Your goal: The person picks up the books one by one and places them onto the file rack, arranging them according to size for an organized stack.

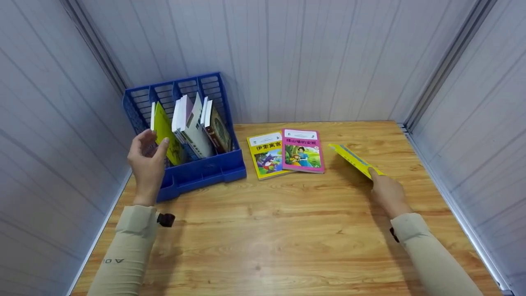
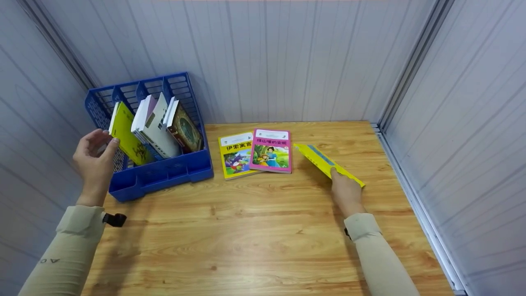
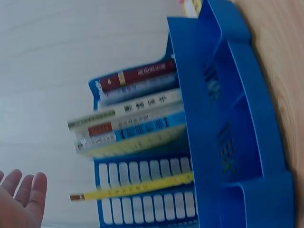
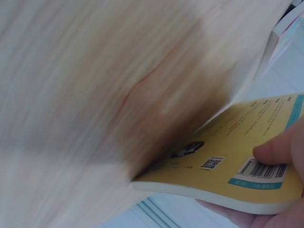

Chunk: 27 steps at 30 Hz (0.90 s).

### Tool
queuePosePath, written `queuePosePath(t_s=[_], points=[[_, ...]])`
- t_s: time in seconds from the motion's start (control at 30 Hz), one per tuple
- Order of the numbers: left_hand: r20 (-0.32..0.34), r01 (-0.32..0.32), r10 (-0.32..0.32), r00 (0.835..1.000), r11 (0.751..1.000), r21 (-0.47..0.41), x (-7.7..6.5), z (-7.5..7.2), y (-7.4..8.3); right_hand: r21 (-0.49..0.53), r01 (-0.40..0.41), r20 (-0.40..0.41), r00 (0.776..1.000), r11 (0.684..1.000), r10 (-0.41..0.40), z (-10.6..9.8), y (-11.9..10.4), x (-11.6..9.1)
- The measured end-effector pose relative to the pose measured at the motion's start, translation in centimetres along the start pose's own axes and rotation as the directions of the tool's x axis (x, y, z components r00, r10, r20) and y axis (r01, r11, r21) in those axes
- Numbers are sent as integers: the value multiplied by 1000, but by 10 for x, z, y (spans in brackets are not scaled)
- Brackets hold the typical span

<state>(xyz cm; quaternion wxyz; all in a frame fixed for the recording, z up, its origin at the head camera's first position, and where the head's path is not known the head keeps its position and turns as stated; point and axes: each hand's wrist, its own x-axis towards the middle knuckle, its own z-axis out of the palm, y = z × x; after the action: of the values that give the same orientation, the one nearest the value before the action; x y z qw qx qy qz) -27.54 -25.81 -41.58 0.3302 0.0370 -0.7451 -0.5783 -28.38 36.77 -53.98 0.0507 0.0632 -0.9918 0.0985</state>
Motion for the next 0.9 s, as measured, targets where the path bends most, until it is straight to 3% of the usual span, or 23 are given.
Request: queuePosePath(t_s=[0.17,0.33,0.53,0.7,0.9], points=[[56,-35,38,998,998,-59,-10,15,4,2,30,-127,992,1000,-30,-4,-6,-4],[126,-19,37,991,989,-145,-19,35,4,18,69,-250,966,997,-63,-10,-13,-6],[186,5,30,982,983,-181,-31,57,6,34,125,-336,936,992,-107,-18,-22,-7],[254,87,-23,967,966,-242,-40,74,7,16,165,-417,898,986,-144,-23,-33,-6],[365,229,-121,923,935,-270,-52,95,12,4,224,-509,839,975,-191,-26,-49,-8]])
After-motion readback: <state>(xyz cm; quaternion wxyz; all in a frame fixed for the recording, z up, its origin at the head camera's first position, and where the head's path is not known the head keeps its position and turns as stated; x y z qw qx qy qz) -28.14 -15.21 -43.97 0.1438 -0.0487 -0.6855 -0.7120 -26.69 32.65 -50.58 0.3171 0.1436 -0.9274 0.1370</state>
